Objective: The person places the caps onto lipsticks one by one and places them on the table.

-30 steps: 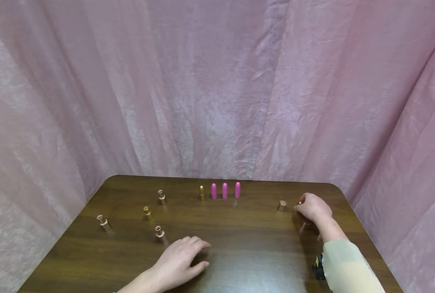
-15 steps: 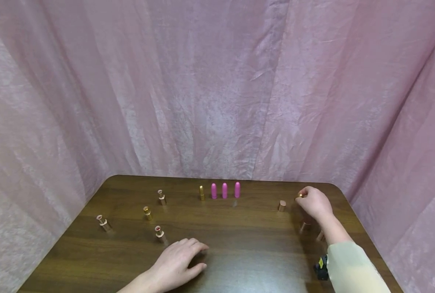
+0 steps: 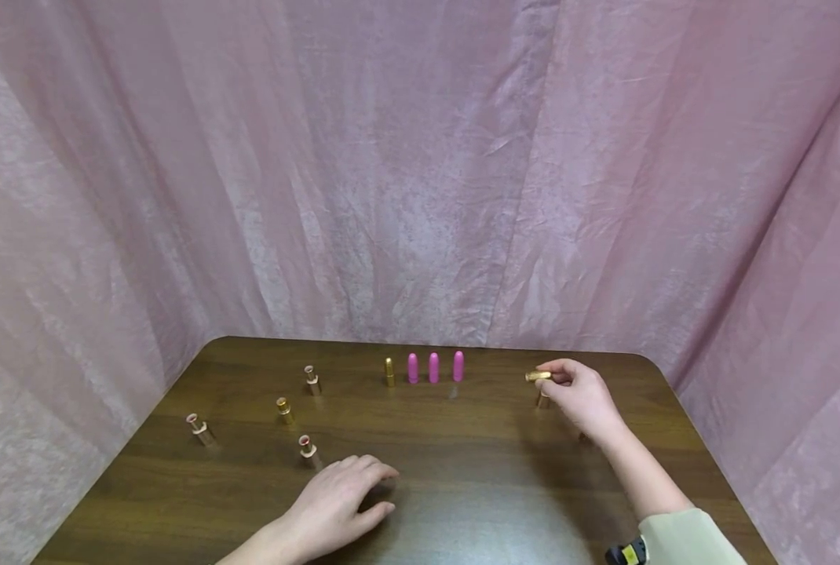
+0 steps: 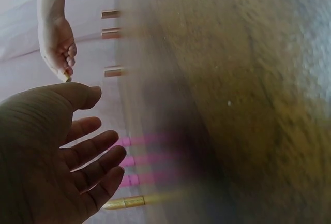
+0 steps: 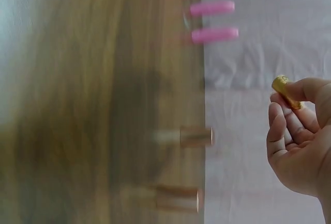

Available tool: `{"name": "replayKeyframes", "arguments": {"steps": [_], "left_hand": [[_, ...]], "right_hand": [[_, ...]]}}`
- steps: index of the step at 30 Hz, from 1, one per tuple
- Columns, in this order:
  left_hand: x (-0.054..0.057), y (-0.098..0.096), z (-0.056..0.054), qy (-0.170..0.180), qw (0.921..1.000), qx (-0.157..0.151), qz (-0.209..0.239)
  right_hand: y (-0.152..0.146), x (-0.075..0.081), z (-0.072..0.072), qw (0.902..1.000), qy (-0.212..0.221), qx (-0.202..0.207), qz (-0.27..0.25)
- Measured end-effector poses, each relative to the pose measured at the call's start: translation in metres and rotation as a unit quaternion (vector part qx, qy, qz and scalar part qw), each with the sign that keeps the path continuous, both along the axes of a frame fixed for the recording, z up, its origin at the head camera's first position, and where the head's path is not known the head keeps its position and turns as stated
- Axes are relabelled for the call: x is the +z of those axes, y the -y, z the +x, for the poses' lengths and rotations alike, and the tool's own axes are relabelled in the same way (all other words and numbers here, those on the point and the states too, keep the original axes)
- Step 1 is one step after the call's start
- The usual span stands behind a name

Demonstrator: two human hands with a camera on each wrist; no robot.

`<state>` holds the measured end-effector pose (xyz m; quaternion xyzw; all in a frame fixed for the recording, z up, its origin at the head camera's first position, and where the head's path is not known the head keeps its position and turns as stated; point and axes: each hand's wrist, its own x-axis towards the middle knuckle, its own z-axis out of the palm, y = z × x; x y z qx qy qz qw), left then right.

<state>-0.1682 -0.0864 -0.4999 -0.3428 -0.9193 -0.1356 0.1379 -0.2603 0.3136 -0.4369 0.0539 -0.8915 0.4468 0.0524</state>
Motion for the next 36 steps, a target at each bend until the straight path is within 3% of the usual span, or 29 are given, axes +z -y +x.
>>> {"name": "replayKeyframes", "arguments": {"steps": [5,13,18,24,27,30,33,36], "left_hand": [[-0.001,0.003,0.000,0.010,0.9999,0.006,0.004],[0.007,0.005,-0.001,0.004,0.9999,0.006,0.011],[0.023,0.011,-0.002,-0.008,0.9995,0.008,0.029],[0.055,0.038,-0.015,-0.034,0.9952,0.051,0.077],[0.067,0.059,-0.026,-0.034,0.9882,0.093,0.117],[0.072,0.083,-0.039,-0.007,0.9755,0.142,0.168],[0.069,0.106,-0.052,0.042,0.9562,0.187,0.221],[0.058,0.124,-0.063,0.097,0.9345,0.223,0.260]], "right_hand": [[0.030,-0.010,0.013,0.9941,0.030,0.016,-0.103],[0.069,-0.042,0.035,0.9676,0.120,0.014,-0.222],[0.083,-0.057,0.042,0.9544,0.140,0.020,-0.263],[0.086,-0.065,0.044,0.9512,0.144,0.019,-0.272],[0.084,-0.065,0.045,0.9515,0.140,0.021,-0.273],[0.083,-0.066,0.046,0.9517,0.139,0.025,-0.272],[0.082,-0.067,0.046,0.9509,0.144,0.028,-0.273],[0.082,-0.068,0.046,0.9504,0.148,0.030,-0.272]]}}
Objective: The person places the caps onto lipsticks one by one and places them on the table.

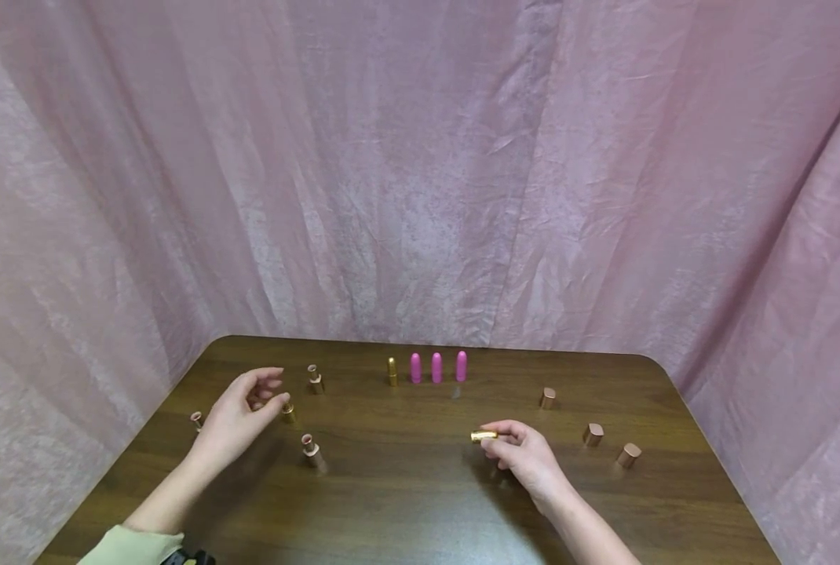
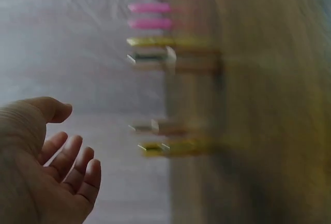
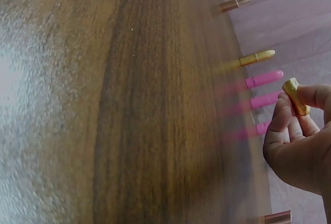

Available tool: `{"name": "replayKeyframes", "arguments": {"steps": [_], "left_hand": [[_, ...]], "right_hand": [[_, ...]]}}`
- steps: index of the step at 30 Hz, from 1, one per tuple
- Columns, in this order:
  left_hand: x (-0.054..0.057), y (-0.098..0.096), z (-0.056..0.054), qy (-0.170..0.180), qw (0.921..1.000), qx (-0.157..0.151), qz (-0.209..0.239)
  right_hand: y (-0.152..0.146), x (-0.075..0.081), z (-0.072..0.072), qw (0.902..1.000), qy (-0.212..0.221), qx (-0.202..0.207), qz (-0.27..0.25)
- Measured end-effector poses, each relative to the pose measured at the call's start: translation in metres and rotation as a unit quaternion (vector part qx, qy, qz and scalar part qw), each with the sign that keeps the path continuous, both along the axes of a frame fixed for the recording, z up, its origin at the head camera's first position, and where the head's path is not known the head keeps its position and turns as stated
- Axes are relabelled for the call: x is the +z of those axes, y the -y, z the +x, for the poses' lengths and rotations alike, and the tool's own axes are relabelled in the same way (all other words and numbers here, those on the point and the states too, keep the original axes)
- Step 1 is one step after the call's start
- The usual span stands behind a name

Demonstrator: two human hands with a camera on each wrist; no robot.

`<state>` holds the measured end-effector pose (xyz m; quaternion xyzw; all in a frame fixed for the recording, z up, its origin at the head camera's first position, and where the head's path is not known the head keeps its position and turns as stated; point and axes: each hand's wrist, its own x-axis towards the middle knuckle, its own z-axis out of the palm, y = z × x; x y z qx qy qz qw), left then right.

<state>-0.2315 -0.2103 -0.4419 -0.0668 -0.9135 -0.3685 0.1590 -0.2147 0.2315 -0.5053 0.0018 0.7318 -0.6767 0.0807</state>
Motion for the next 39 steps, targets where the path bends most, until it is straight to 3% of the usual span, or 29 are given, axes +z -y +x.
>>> {"name": "replayKeyframes", "arguments": {"steps": [7,13,33,39], "left_hand": [[-0.038,0.022,-0.018,0.112,0.9933,0.021,0.018],[-0.062,0.025,-0.030,0.137,0.9900,0.030,0.019],[-0.069,0.020,-0.035,0.134,0.9899,0.047,0.004],[-0.057,0.020,-0.035,0.104,0.9939,0.037,-0.007]], "right_hand": [[-0.001,-0.003,0.001,0.9999,0.000,0.011,0.003],[0.001,-0.006,0.003,0.9998,0.001,0.018,0.004],[0.005,-0.003,0.004,0.9998,0.000,0.017,0.013],[0.002,-0.001,0.005,0.9999,-0.002,0.011,0.012]]}}
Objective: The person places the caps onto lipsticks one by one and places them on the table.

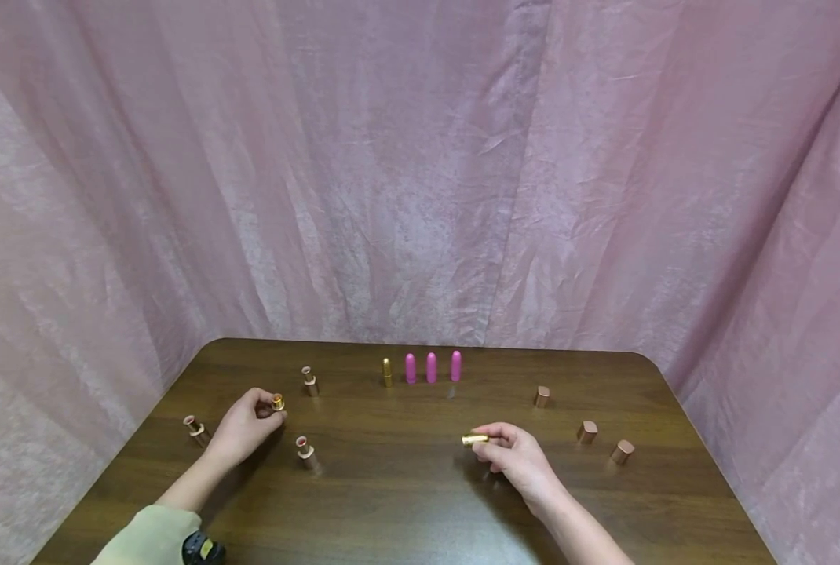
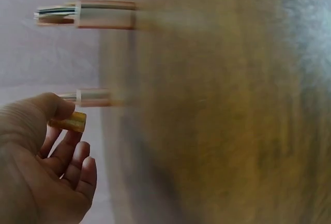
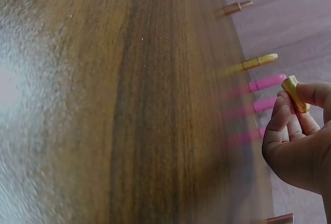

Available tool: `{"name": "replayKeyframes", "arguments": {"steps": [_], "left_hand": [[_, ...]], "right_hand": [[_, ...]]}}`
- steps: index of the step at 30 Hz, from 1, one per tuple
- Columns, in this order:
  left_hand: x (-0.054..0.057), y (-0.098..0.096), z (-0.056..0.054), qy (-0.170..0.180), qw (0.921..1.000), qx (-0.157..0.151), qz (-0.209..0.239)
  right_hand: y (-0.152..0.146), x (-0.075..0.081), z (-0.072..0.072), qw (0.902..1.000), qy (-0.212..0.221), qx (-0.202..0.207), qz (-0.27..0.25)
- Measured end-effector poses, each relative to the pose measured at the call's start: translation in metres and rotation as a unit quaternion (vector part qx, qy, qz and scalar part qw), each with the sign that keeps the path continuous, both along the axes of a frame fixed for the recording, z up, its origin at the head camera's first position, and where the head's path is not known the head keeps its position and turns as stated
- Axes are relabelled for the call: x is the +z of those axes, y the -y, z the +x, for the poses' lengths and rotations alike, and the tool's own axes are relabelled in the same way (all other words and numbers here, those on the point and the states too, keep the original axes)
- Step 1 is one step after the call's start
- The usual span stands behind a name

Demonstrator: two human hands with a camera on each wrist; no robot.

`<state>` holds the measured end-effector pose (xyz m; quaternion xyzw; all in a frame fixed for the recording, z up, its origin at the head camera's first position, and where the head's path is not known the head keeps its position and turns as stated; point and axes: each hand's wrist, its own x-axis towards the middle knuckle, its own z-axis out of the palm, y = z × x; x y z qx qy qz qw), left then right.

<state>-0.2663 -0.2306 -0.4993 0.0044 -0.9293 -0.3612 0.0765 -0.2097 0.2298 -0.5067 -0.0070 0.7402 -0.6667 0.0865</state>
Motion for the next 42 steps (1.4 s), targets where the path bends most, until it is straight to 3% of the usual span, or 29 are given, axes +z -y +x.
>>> {"name": "replayKeyframes", "arguments": {"steps": [9,15,22,31,42], "left_hand": [[0.033,-0.015,0.009,-0.091,0.9928,-0.064,-0.046],[0.048,-0.034,0.016,-0.118,0.9826,-0.118,-0.082],[0.062,-0.064,0.023,-0.136,0.9713,-0.156,-0.118],[0.063,-0.100,0.033,-0.189,0.9415,-0.209,-0.185],[0.053,-0.139,0.038,-0.199,0.9253,-0.256,-0.197]], "right_hand": [[-0.003,0.003,0.000,1.0000,-0.001,0.001,-0.007],[-0.003,0.003,0.000,0.9998,-0.008,0.004,-0.016],[0.000,0.004,0.000,0.9996,-0.002,-0.027,-0.010],[0.008,0.011,0.000,0.9993,-0.017,-0.030,-0.015],[0.029,0.012,-0.002,0.9994,-0.010,-0.024,-0.024]]}}
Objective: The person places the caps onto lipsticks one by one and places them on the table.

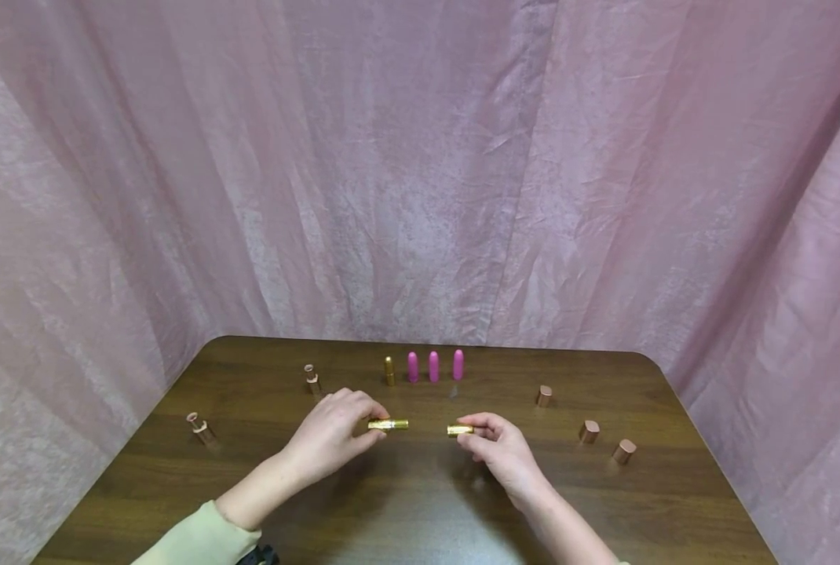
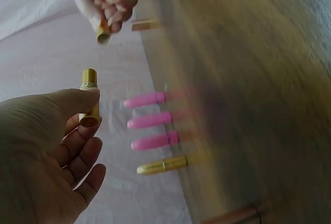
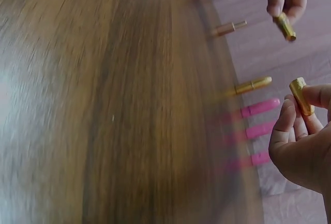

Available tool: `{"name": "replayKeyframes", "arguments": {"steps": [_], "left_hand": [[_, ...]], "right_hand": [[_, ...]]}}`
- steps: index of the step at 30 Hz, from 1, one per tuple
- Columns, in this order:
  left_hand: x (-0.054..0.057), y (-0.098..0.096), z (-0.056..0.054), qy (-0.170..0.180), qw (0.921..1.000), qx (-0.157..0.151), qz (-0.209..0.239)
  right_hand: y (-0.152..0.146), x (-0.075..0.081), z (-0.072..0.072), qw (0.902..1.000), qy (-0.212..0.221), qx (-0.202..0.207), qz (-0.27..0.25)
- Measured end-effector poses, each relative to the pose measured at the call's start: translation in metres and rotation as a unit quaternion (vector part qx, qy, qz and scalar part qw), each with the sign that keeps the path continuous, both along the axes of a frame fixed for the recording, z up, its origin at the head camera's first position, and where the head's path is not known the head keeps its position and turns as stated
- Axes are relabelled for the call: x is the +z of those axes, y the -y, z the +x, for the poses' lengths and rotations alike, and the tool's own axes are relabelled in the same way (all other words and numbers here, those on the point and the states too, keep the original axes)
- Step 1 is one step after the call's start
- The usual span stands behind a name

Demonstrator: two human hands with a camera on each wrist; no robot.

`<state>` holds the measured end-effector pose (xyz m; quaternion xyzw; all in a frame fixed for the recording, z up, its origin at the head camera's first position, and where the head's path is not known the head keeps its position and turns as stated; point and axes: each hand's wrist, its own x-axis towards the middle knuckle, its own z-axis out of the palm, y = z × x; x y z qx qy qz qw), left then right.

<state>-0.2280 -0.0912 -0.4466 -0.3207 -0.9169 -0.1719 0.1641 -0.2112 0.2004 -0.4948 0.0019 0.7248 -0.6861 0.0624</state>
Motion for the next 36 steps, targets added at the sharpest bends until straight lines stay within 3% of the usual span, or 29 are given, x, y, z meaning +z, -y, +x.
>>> {"name": "replayKeyframes", "arguments": {"steps": [15,36], "left_hand": [[-0.006,-0.021,0.003,0.017,0.9996,-0.017,-0.015],[-0.007,-0.029,0.005,0.018,0.9994,-0.026,-0.015]], "right_hand": [[0.022,0.003,0.003,0.9980,-0.021,0.053,-0.026],[0.030,0.002,0.005,0.9964,-0.017,0.074,-0.038]]}}
